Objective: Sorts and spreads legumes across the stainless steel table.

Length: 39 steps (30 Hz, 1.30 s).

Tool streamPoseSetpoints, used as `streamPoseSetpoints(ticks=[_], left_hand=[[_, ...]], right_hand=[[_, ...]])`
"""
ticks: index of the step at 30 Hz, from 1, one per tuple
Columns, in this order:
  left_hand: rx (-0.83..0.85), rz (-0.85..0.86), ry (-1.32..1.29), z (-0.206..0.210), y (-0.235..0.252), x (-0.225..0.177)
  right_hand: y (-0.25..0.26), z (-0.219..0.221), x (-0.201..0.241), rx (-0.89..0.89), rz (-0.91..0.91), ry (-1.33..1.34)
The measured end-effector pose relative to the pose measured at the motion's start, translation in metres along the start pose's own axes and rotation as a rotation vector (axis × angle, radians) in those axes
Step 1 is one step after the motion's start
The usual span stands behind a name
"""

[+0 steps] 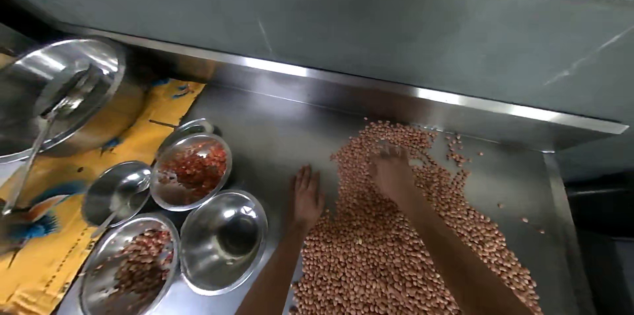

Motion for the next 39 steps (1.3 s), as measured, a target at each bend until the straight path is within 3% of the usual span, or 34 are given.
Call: streamPoseSetpoints(ticks=[3,4,8,13,17,24,29,32,37,39], left_hand=[[0.014,-0.013,0.022,-0.003,0.002,-0.002],[0.018,-0.02,0.02,-0.003,0.001,-0.003],[-0.004,0.0,0.012,-0.003,0.004,-0.004],[-0.032,0.021,0.017,-0.003,0.0,-0.004],[-0.031,0.035,0.042,-0.004,0.001,-0.004],[-0.016,0.023,0.044,-0.006,0.004,-0.006],[-0.015,0.026,-0.007,-0.005,0.004,-0.005],[-0.052,0.052,-0.063,-0.003,0.004,-0.004],[-0.078,0.095,-0.084,-0.004,0.003,-0.011],[-0.062,0.101,-0.066,-0.006,0.002,-0.015]], right_hand=[[0.037,-0.01,0.022,-0.295,-0.05,0.077],[0.05,0.002,0.025,-0.298,-0.084,0.099],[0.065,0.055,0.037,-0.166,-0.16,0.037],[0.018,0.068,0.051,-0.129,-0.119,0.046],[-0.007,0.082,0.052,-0.214,-0.108,0.022],[-0.023,0.09,0.061,-0.238,-0.168,0.014],[-0.038,0.074,0.063,-0.009,-0.321,0.177],[-0.052,0.033,0.021,-0.162,-0.293,0.367],[-0.069,-0.002,-0.145,-0.435,0.388,0.423],[-0.07,0.009,-0.198,-0.467,0.499,0.385]])
Point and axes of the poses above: each hand's wrist, its own y-axis towards the middle knuckle, its own z-axis out of the palm, x = y × z, the point moved 6 cm from there along y, towards the middle knuckle, and after that the axes turned 7 degrees about -x, right-handed, at the moved point
